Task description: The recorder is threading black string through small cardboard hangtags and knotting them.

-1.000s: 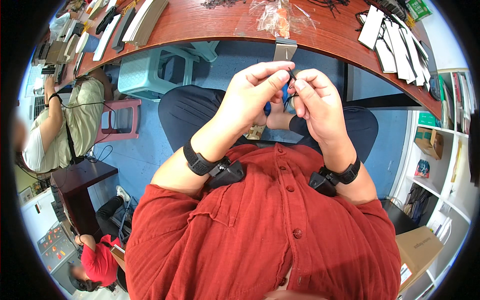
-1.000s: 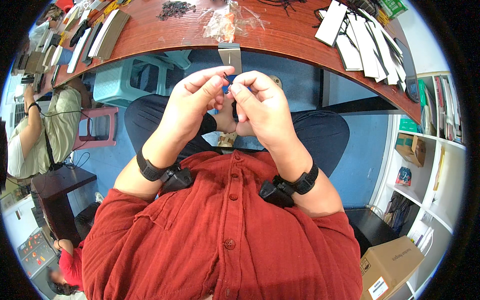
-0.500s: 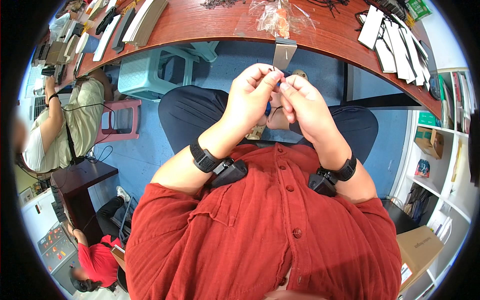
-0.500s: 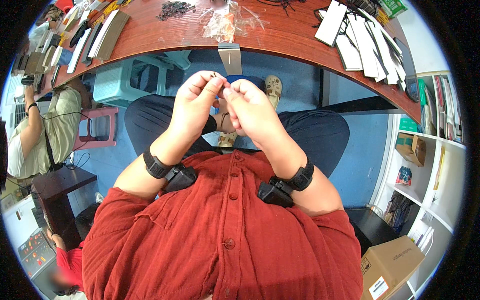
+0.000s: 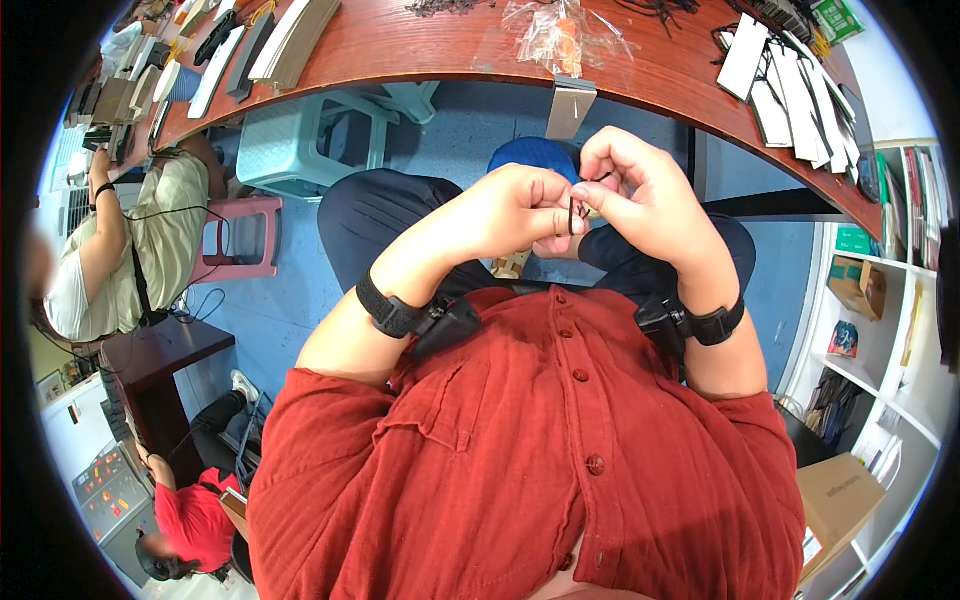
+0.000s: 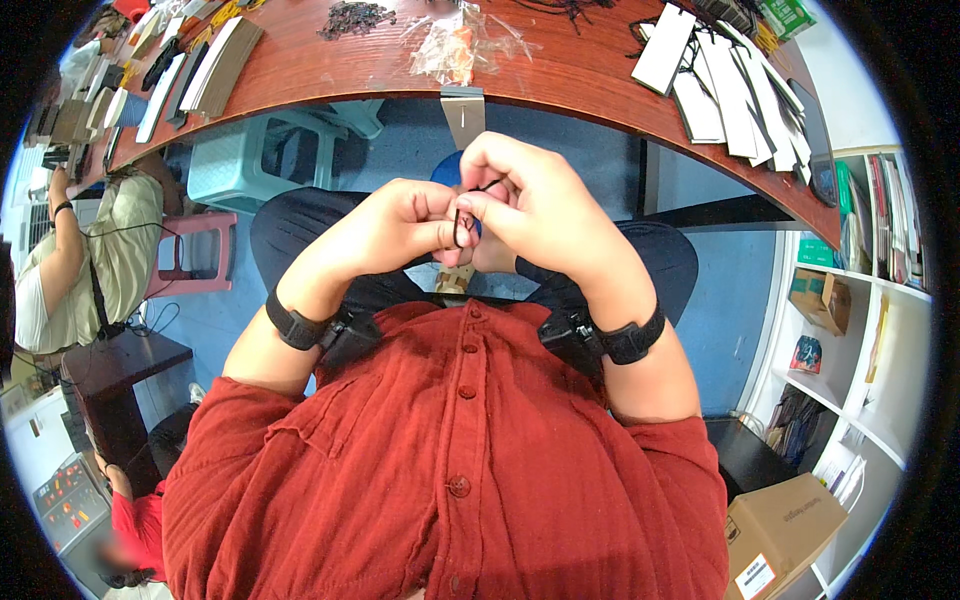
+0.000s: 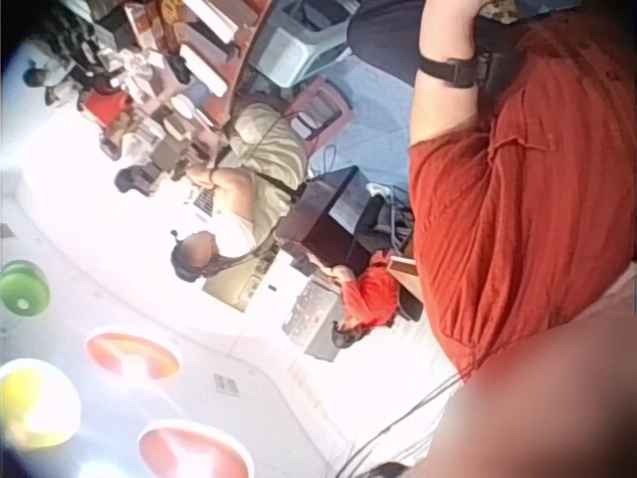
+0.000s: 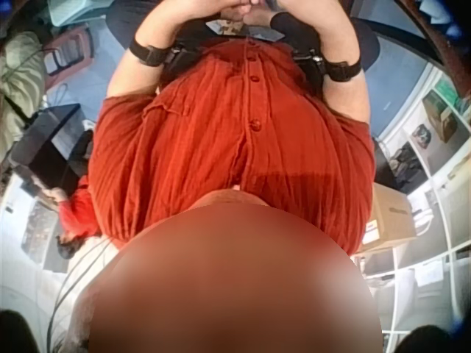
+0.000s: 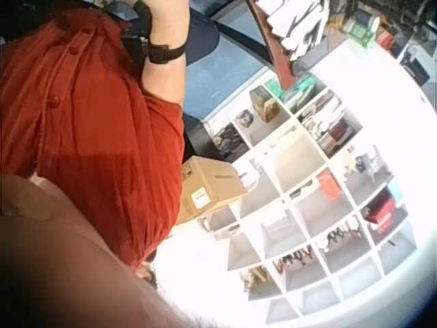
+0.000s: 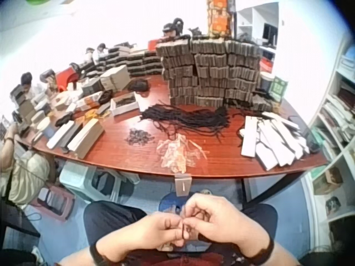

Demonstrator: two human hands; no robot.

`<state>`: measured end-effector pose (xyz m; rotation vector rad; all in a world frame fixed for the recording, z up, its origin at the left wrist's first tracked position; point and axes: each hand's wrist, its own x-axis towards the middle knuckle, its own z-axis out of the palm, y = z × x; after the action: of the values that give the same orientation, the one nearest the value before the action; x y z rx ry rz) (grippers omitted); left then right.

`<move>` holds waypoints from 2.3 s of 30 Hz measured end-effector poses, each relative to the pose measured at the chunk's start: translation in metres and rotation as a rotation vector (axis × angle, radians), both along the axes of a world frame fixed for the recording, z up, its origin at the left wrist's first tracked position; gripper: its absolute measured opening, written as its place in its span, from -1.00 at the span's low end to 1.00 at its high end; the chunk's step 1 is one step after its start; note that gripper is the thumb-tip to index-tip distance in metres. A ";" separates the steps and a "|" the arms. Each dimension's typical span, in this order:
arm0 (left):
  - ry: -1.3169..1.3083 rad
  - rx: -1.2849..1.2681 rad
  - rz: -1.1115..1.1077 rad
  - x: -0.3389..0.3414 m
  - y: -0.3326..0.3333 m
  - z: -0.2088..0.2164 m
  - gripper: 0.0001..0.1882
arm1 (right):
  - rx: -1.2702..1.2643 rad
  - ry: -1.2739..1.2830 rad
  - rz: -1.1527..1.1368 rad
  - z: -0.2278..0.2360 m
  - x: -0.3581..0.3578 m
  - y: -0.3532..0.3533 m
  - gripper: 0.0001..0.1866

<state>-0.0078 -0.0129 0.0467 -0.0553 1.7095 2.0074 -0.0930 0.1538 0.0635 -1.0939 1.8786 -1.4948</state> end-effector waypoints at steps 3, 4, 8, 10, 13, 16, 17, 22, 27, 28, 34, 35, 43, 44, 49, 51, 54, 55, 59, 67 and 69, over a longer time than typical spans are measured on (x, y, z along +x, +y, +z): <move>-0.022 0.132 0.020 0.002 -0.006 -0.004 -0.88 | -0.086 -0.364 0.016 -0.019 0.000 0.002 -0.94; -0.027 0.142 0.038 0.002 -0.008 -0.005 -0.87 | -0.159 -0.369 0.063 -0.024 0.001 0.003 -0.93; -0.024 0.099 0.004 -0.001 -0.014 -0.009 -0.85 | -0.154 -0.319 0.032 -0.032 0.000 0.009 -0.93; -0.040 -0.030 -0.022 -0.003 -0.016 -0.009 -0.82 | -0.112 -0.296 -0.036 -0.030 0.001 0.009 -0.92; -0.051 -0.068 -0.101 -0.006 -0.019 -0.005 -0.80 | -0.014 -0.068 -0.067 -0.026 0.004 0.006 -0.89; -0.077 -0.063 -0.120 -0.006 -0.020 -0.001 -0.84 | -0.017 -0.140 -0.048 -0.024 0.007 0.005 -0.88; -0.085 -0.083 -0.113 -0.006 -0.020 -0.001 -0.84 | -0.015 -0.149 -0.026 -0.024 0.008 0.005 -0.89; -0.082 -0.031 -0.248 -0.006 -0.020 -0.004 -0.84 | -0.021 -0.273 0.116 -0.034 0.007 0.009 -0.92; -0.114 0.067 -0.135 -0.002 -0.015 -0.008 -0.90 | -0.258 -0.950 0.093 -0.052 0.015 0.005 -0.89; -0.167 0.093 -0.059 -0.002 -0.013 -0.009 -0.92 | -0.314 -1.036 0.134 -0.053 0.014 0.003 -0.89; 0.075 -0.322 0.208 0.004 -0.004 -0.006 -0.96 | -0.014 -0.378 -0.147 -0.030 0.024 0.001 -0.98; 0.021 -0.225 0.234 0.006 -0.005 -0.005 -0.95 | -0.013 -0.379 -0.149 -0.023 0.023 0.003 -0.98; -0.020 -0.077 0.303 0.014 -0.004 0.000 -0.89 | 0.141 0.642 -0.145 0.002 0.019 0.002 -0.92; -0.014 -0.175 0.306 0.013 -0.003 -0.001 -0.88 | 0.129 0.647 -0.145 0.003 0.020 0.002 -0.92; 0.008 -0.021 0.294 0.012 -0.001 -0.008 -0.88 | 0.117 0.746 -0.182 0.005 0.022 0.002 -0.92; 0.001 0.098 0.284 0.012 -0.001 -0.011 -0.89 | 0.076 0.539 -0.168 0.006 0.023 0.003 -0.92; 0.025 0.173 0.261 0.011 -0.001 -0.013 -0.88 | 0.022 0.004 -0.181 0.002 0.024 0.006 -0.91; 0.033 0.188 0.274 0.010 -0.001 -0.012 -0.89 | -0.019 -0.314 -0.175 0.000 0.024 0.007 -0.91; 0.071 0.104 0.245 0.010 -0.002 -0.005 -0.92 | 0.093 -0.458 -0.189 -0.011 0.021 0.006 -0.88; 0.604 -0.665 0.348 0.011 0.006 0.014 -0.91 | -0.149 -0.581 -0.279 -0.019 0.031 -0.004 -0.96; 0.733 -0.797 0.366 0.011 0.010 0.014 -0.90 | -0.186 -0.528 -0.313 -0.019 0.034 -0.008 -0.95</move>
<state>0.0031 -0.0034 0.0605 0.1244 3.0804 1.5019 -0.0592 0.1454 0.0446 -0.4142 1.6015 -1.9332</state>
